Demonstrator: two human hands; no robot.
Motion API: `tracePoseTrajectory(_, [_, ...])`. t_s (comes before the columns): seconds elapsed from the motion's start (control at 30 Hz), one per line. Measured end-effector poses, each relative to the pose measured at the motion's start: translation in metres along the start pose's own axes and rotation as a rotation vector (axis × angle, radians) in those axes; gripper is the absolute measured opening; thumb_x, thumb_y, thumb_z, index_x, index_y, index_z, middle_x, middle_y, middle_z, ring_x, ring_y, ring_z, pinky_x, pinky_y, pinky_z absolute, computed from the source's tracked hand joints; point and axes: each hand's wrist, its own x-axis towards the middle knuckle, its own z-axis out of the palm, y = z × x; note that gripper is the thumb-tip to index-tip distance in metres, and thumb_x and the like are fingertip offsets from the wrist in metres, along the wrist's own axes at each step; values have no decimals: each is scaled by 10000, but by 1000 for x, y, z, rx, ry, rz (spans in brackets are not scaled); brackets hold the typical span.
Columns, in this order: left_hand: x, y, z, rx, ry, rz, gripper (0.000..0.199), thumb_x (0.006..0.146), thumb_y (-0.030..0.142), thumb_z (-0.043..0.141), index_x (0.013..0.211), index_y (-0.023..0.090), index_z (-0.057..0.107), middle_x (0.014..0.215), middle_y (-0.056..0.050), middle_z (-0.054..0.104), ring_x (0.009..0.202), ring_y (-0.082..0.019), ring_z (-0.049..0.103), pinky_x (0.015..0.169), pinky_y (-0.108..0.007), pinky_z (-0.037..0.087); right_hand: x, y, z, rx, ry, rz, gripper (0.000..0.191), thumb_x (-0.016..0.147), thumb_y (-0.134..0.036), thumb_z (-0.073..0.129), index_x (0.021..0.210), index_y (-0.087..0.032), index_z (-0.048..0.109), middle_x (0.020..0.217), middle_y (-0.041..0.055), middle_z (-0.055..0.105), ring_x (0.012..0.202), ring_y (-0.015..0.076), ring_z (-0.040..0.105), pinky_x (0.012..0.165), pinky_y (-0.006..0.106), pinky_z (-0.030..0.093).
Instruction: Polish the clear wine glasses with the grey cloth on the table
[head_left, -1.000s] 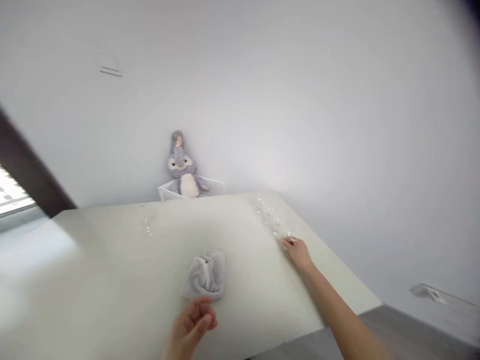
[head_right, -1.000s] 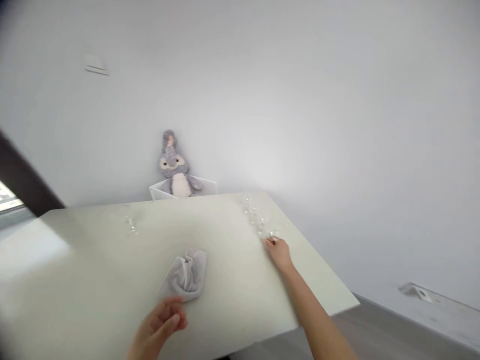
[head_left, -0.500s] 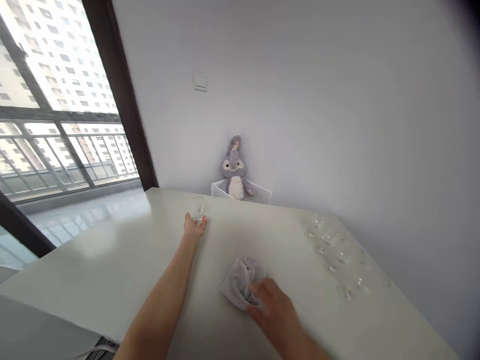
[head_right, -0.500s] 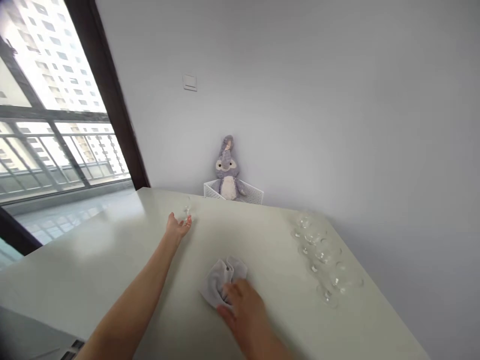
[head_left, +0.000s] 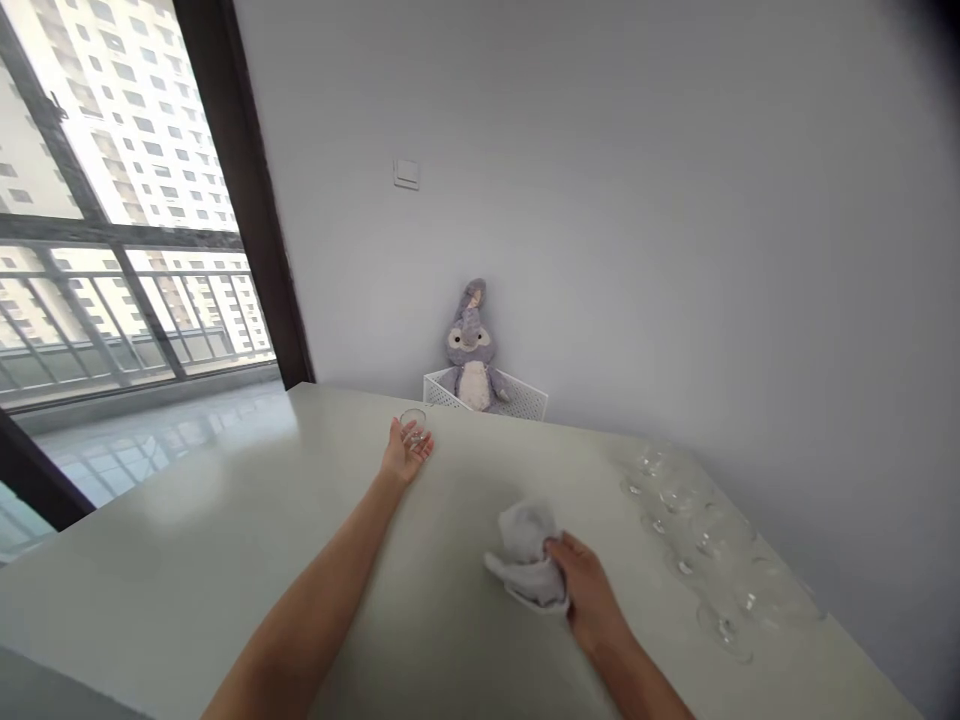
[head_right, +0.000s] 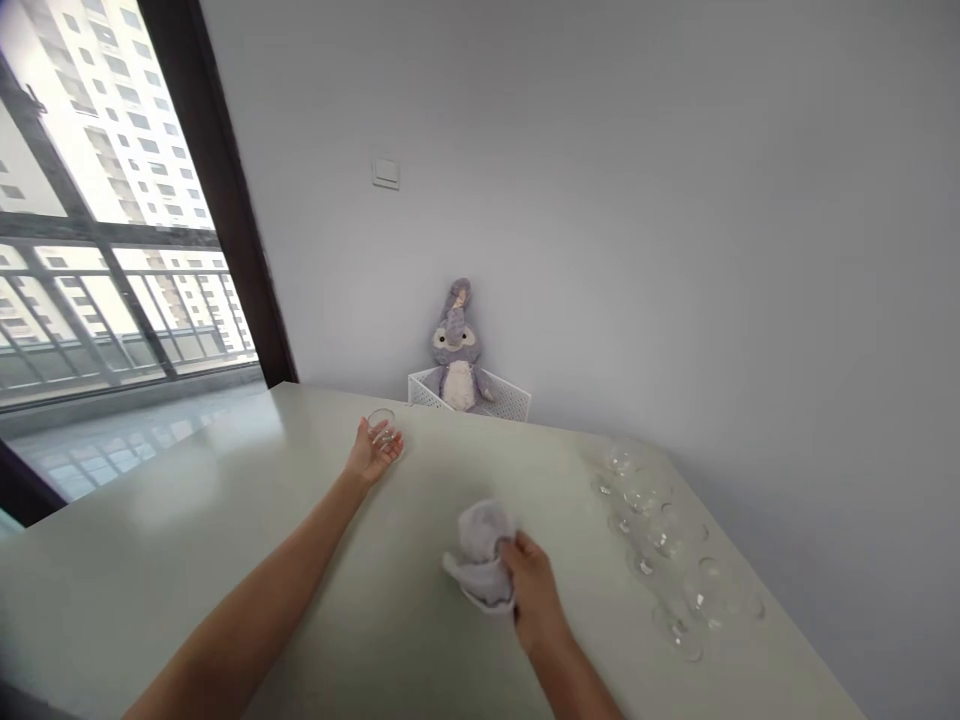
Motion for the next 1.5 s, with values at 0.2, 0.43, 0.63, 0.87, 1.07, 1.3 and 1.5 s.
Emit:
tracePoseTrajectory(0.2, [-70, -55, 24, 204, -269, 163, 372, 706, 389, 625, 1003, 171, 579, 946, -63, 570, 773, -137, 595, 711, -268, 474, 4, -47, -23, 193, 378, -91, 244, 664, -299, 560, 861, -153, 562, 689, -2, 588, 604, 140, 516, 532, 222, 407])
tracePoseTrajectory(0.43, [-115, -102, 15, 464, -305, 89, 574, 657, 392, 640, 1171, 178, 503, 807, -40, 628, 646, -131, 569, 625, -258, 448, 1, -44, 37, -199, -152, -371, 421, 723, -213, 487, 1144, -200, 493, 863, 25, 618, 622, 120, 537, 561, 225, 434])
tracePoseTrajectory(0.63, [-109, -105, 6, 918, -422, 390, 390, 671, 361, 627, 1021, 190, 620, 1025, -90, 579, 857, -190, 554, 729, -290, 450, 27, 4, 27, 47, -399, -128, 232, 736, -352, 552, 723, -131, 620, 555, 6, 604, 541, 126, 581, 573, 238, 461])
tracePoseTrajectory(0.87, [-113, -79, 9, 1123, -783, 615, 318, 755, 310, 546, 1069, 283, 596, 1194, -84, 512, 1114, -266, 434, 959, -433, 304, 29, 7, 5, 794, -341, 139, 306, 683, -444, 631, 735, -148, 575, 498, -22, 580, 345, 82, 487, 385, 197, 404])
tracePoseTrajectory(1.07, [-106, -81, 8, 1098, -714, 334, 448, 669, 259, 639, 1111, 278, 567, 901, -34, 558, 584, -103, 494, 613, -262, 449, 20, -9, -7, 217, -480, -102, 234, 631, -330, 687, 763, -142, 642, 694, 15, 661, 667, 148, 606, 624, 256, 472])
tracePoseTrajectory(1.3, [-122, -95, 11, 1089, -618, 162, 428, 697, 314, 616, 1113, 226, 558, 892, -70, 572, 654, -153, 540, 558, -259, 435, 28, -5, -15, 304, -350, 107, 326, 667, -434, 637, 751, -119, 615, 593, 27, 644, 482, 135, 598, 449, 212, 408])
tracePoseTrajectory(1.5, [-134, -87, 16, 1244, -610, 639, 326, 772, 323, 537, 1093, 294, 583, 1207, -81, 515, 1108, -292, 409, 931, -400, 299, 31, -8, -6, 766, -183, 397, 247, 698, -366, 649, 780, -154, 554, 576, -18, 626, 407, 89, 559, 379, 174, 395])
